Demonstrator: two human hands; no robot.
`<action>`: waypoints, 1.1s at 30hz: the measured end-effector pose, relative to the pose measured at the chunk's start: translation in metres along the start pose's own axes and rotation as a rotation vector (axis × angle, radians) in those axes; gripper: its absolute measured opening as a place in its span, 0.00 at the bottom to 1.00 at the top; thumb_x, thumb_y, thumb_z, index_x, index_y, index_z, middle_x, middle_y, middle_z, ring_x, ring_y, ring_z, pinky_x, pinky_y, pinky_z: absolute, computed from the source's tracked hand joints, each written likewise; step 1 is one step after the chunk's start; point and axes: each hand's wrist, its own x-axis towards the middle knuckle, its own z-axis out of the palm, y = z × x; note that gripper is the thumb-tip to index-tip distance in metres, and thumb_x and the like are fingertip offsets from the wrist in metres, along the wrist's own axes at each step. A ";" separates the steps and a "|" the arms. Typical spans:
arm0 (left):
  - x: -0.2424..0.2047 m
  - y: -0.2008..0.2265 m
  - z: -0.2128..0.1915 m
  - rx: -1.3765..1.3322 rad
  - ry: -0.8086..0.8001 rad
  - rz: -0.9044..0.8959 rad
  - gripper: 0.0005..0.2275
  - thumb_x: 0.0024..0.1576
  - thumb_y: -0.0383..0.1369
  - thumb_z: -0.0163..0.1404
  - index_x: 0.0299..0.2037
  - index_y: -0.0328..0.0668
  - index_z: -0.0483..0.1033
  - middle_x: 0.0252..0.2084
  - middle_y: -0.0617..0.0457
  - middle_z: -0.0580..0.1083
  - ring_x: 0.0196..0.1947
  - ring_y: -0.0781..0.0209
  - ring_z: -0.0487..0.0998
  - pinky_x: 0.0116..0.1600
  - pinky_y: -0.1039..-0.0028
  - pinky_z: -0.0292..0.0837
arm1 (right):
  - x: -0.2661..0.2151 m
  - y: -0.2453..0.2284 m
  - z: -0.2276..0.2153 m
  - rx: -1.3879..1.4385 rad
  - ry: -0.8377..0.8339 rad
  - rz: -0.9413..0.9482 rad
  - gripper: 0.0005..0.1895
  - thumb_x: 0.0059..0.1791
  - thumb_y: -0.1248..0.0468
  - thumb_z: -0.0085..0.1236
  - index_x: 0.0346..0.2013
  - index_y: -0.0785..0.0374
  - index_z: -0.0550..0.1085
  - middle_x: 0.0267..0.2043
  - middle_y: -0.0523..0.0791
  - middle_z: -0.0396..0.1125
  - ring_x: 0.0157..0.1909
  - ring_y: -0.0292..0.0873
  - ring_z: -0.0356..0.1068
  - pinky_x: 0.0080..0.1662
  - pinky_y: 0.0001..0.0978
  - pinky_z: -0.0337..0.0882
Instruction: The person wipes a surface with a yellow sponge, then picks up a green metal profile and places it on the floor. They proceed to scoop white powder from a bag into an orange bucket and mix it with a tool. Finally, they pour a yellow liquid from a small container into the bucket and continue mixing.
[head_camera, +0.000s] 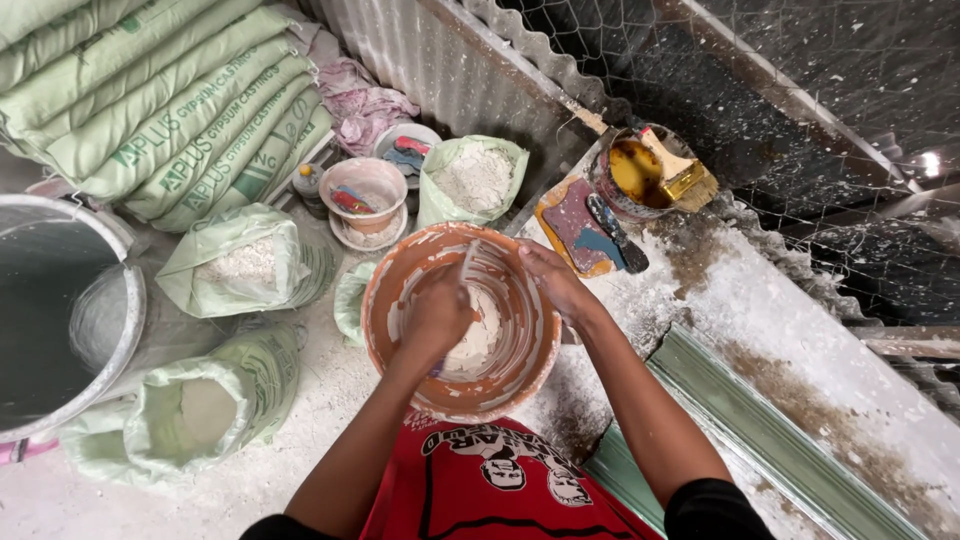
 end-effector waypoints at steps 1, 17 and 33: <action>0.006 -0.013 0.017 0.000 0.002 -0.005 0.19 0.67 0.31 0.37 0.67 0.42 0.64 0.43 0.41 0.76 0.27 0.56 0.78 0.34 0.65 0.82 | 0.002 0.002 0.000 0.001 -0.006 0.000 0.36 0.53 0.43 0.37 0.74 0.53 0.55 0.76 0.50 0.51 0.78 0.53 0.46 0.73 0.53 0.46; 0.025 -0.024 0.035 -0.016 -0.151 0.569 0.22 0.60 0.27 0.43 0.67 0.39 0.63 0.41 0.41 0.77 0.34 0.54 0.79 0.42 0.61 0.79 | 0.014 0.023 -0.011 0.047 -0.032 -0.007 0.37 0.55 0.37 0.32 0.74 0.50 0.55 0.78 0.51 0.49 0.80 0.55 0.41 0.74 0.53 0.44; 0.065 -0.053 0.009 -0.030 -0.023 0.120 0.11 0.62 0.28 0.45 0.50 0.27 0.73 0.39 0.35 0.79 0.26 0.55 0.83 0.36 0.70 0.78 | -0.022 -0.005 0.009 0.009 0.043 0.012 0.30 0.57 0.43 0.32 0.70 0.51 0.62 0.70 0.48 0.60 0.71 0.50 0.56 0.68 0.48 0.58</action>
